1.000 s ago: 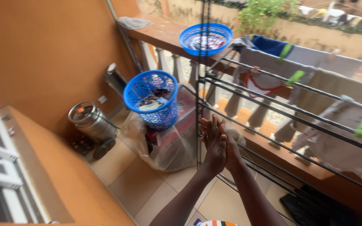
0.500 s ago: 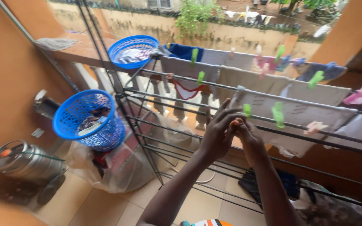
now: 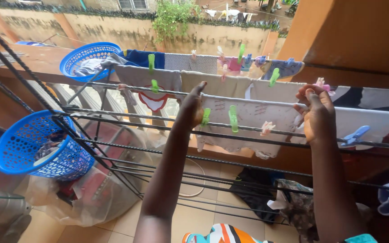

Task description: Hanging wet laundry on a drying rack on a balcony using clothespins.

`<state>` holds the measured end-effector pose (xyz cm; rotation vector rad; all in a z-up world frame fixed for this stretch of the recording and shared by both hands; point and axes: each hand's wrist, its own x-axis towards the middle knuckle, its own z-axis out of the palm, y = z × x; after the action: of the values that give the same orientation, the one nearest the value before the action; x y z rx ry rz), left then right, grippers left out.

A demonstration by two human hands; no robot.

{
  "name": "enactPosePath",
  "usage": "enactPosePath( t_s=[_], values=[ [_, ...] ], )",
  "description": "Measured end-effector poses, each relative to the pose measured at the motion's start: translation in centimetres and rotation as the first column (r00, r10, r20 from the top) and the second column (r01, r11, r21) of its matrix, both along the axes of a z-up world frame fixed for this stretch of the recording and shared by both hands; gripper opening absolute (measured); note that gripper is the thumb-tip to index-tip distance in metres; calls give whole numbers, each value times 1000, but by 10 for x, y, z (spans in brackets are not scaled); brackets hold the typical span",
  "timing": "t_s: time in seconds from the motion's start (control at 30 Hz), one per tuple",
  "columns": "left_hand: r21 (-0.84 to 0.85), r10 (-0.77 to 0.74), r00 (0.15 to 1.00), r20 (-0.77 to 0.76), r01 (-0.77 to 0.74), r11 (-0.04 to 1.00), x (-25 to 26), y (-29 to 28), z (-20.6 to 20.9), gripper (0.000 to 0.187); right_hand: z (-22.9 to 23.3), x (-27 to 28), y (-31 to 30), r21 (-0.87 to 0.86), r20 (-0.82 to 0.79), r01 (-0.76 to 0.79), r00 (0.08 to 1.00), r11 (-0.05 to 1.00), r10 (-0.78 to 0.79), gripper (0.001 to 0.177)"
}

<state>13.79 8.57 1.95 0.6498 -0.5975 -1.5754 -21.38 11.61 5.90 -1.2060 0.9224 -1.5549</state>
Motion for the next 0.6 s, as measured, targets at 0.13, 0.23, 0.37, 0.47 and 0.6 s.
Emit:
enactPosePath(
  t_s=[0.13, 0.23, 0.37, 0.47, 0.6],
  values=[
    [83, 43, 990, -133, -32, 996, 6, -20, -19, 57, -38, -31, -41, 292, 197, 52, 974, 955, -113, 52],
    [100, 114, 987, -114, -103, 990, 11, -24, -29, 52, -34, -26, -37, 390, 284, 19, 949, 920, -140, 75],
    [154, 51, 996, -77, -39, 987, 16, -37, -44, 45, -29, -24, -36, 404, 288, -63, 956, 913, -62, 82],
    [201, 50, 993, 107, -71, 977, 16, -38, -42, 43, -32, -24, -42, 413, 235, -137, 971, 900, 40, 80],
    [290, -32, 971, 237, -39, 956, 13, -39, -38, 48, -28, -22, -43, 446, 153, -142, 985, 884, 81, 77]
  ],
)
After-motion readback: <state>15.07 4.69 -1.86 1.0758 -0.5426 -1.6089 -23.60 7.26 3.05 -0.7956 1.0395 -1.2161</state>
